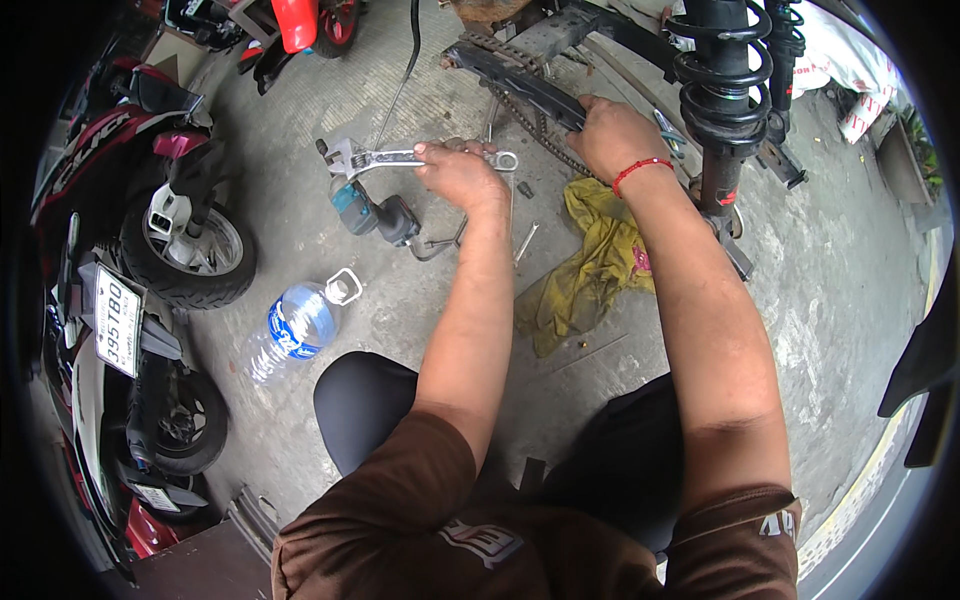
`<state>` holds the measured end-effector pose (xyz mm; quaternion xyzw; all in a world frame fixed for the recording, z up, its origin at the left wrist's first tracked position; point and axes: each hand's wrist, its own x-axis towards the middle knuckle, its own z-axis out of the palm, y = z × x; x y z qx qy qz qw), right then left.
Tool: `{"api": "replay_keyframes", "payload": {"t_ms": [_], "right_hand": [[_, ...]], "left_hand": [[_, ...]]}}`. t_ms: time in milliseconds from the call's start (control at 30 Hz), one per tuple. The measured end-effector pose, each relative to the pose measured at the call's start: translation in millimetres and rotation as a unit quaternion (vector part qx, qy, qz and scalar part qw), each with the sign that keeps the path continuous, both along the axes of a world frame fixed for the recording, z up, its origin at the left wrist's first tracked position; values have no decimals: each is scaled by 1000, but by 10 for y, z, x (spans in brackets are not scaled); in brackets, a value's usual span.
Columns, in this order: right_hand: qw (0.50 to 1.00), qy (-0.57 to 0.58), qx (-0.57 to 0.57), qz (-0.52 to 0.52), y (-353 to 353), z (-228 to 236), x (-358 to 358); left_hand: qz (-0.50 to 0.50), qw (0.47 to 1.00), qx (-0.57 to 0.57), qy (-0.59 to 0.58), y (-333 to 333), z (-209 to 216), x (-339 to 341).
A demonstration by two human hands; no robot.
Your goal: The person pours liquid from a plastic bottle into a bucket, then kneels to work on a motorcycle's rear wheel and chain. They use a power drill and a wrench to adjust components near the chain and sprocket.
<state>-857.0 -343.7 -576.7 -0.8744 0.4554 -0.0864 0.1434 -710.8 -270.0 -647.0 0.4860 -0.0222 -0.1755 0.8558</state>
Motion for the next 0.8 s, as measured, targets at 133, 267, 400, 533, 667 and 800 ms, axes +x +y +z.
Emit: {"api": "replay_keyframes", "payload": {"t_ms": [133, 267, 400, 533, 667, 800], "right_hand": [[1000, -2, -13, -12, 13, -5, 18], [1000, 4, 15, -7, 32, 58, 12], [999, 17, 32, -11, 42, 114, 8], [1000, 3, 14, -5, 44, 78, -10], [999, -21, 24, -9, 16, 20, 0], [999, -17, 29, -10, 5, -2, 16]], "left_hand": [[-152, 985, 84, -11, -78, -150, -6], [-85, 989, 119, 3, -63, -722, -105], [-68, 855, 506, -86, 285, -1370, -527], [3, 863, 449, -232, 323, -1280, -319], [-32, 942, 184, -279, -274, -565, 604], [-149, 860, 326, -365, -531, 11, 1094]]}}
